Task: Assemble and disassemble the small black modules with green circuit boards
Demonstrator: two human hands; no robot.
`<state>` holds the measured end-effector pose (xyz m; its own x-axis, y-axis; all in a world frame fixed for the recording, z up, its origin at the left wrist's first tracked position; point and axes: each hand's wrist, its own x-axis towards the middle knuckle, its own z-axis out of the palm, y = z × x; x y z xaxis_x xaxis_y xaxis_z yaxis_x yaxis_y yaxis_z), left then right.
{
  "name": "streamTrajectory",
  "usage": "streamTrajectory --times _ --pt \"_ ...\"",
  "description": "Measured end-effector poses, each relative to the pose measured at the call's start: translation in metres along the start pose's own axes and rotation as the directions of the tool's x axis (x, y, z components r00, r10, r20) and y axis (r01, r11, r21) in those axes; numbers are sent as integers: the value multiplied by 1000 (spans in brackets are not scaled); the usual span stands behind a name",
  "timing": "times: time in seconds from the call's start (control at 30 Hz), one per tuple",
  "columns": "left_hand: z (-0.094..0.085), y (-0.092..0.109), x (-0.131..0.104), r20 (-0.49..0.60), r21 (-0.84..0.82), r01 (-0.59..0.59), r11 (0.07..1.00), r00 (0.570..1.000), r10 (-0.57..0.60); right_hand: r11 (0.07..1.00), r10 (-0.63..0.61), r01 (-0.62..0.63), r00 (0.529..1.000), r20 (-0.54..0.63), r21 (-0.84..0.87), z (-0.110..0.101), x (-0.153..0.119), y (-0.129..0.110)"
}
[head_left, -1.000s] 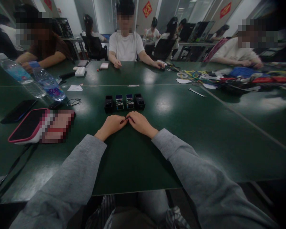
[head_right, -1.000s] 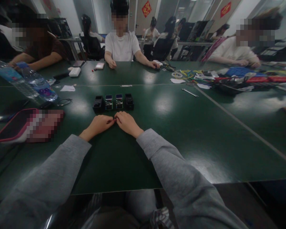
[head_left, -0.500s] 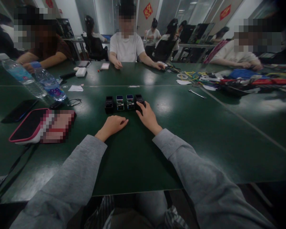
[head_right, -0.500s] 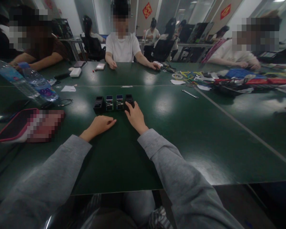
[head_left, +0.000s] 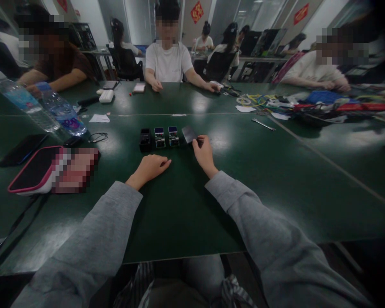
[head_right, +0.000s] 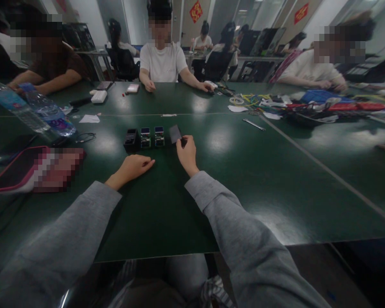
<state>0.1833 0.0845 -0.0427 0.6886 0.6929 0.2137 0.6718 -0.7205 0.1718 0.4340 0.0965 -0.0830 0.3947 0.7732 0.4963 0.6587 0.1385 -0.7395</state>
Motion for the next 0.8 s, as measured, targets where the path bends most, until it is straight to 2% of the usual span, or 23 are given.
streamTrajectory --times 0.1,0.2,0.3,0.5,0.57,0.8 --pt "1 -1 0 2 -17 2 1000 1000 -2 997 51 -54 997 -57 -48 3 3 9" --pt "0 -1 0 9 -17 -2 1000 1000 2 993 -55 49 997 -60 -109 2 3 9" --pt "0 -1 0 7 0 -1 1000 1000 1 967 -173 172 985 11 -188 -2 -1 1" --pt "-2 1 0 15 -17 6 1000 1000 -5 902 -275 330 936 220 -277 -7 -11 -20" --pt "-2 1 0 9 -14 10 1000 1000 -10 895 -275 346 925 261 -282 -8 -13 -22" --pt "0 -1 0 15 24 21 999 1000 -21 941 -277 299 949 152 -155 -8 -11 -20"
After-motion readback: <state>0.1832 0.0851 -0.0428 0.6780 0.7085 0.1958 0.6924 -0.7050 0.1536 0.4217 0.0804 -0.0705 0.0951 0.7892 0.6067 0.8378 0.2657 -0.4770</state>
